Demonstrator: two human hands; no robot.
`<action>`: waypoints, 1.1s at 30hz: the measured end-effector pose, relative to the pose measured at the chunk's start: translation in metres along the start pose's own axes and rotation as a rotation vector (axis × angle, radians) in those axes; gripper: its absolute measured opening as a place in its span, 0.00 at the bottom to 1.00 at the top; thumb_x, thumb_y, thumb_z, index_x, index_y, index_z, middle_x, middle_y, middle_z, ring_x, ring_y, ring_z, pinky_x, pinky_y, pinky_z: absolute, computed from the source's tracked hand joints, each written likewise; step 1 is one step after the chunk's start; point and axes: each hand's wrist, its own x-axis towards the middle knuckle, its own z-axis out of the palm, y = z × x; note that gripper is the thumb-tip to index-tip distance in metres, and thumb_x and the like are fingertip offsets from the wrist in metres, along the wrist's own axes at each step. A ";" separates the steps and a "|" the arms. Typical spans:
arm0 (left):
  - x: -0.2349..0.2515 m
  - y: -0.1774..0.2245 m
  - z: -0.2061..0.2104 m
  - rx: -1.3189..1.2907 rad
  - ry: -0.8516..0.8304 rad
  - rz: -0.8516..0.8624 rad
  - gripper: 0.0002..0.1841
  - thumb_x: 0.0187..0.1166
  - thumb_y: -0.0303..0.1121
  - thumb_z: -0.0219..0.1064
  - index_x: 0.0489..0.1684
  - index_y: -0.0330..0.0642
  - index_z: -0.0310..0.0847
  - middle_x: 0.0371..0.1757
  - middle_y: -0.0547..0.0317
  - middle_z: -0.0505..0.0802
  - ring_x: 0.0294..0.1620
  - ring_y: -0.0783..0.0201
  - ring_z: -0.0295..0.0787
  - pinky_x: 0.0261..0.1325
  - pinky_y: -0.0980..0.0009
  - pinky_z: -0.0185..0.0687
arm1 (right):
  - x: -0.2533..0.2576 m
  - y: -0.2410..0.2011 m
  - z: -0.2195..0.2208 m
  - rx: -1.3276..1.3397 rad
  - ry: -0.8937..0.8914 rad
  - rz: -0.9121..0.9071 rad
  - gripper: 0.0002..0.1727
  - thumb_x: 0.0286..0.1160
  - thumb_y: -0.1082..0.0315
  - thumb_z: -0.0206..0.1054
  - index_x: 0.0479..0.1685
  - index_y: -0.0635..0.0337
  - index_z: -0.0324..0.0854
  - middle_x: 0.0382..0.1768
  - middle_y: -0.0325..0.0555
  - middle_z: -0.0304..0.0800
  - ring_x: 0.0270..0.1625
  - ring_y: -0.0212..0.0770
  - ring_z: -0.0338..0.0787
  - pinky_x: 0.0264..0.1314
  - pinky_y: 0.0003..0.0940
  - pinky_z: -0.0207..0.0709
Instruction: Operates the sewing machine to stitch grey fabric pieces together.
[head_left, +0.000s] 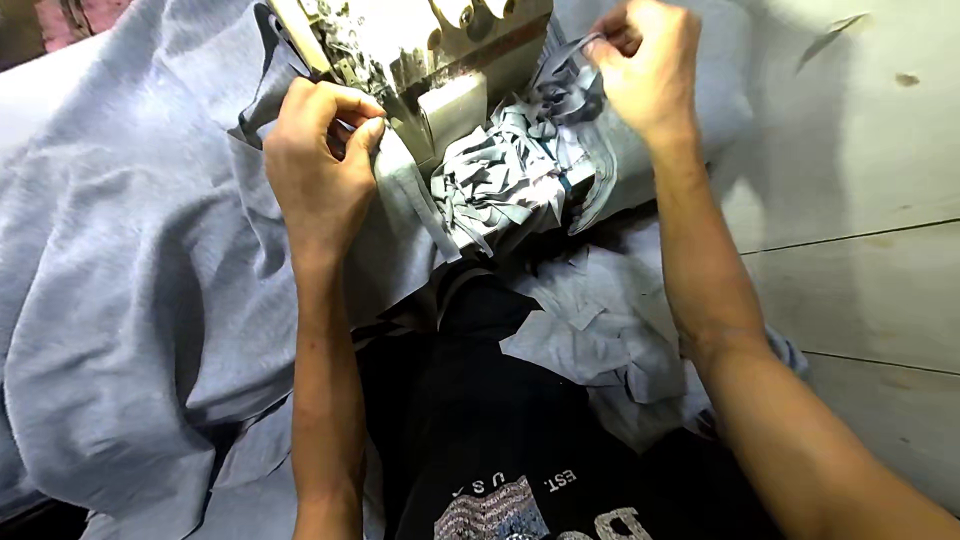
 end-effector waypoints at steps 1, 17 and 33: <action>0.000 0.000 0.000 0.003 0.001 -0.001 0.10 0.83 0.39 0.66 0.53 0.49 0.90 0.50 0.59 0.89 0.45 0.72 0.85 0.44 0.77 0.79 | 0.007 0.006 -0.005 0.011 0.000 -0.010 0.15 0.81 0.58 0.65 0.54 0.59 0.89 0.45 0.45 0.95 0.45 0.35 0.93 0.55 0.34 0.86; -0.002 0.004 0.001 0.074 0.006 0.002 0.10 0.85 0.39 0.65 0.53 0.49 0.89 0.47 0.57 0.88 0.42 0.67 0.84 0.44 0.70 0.78 | -0.045 -0.084 0.069 -0.228 -0.445 -0.594 0.18 0.75 0.57 0.70 0.64 0.45 0.87 0.51 0.52 0.87 0.60 0.59 0.83 0.59 0.53 0.76; -0.003 0.003 0.002 0.068 0.009 -0.006 0.10 0.85 0.40 0.65 0.53 0.49 0.89 0.47 0.57 0.89 0.41 0.65 0.84 0.43 0.67 0.77 | 0.006 -0.021 -0.003 0.251 -0.371 -0.054 0.11 0.81 0.60 0.70 0.48 0.59 0.89 0.32 0.34 0.91 0.29 0.21 0.85 0.37 0.21 0.82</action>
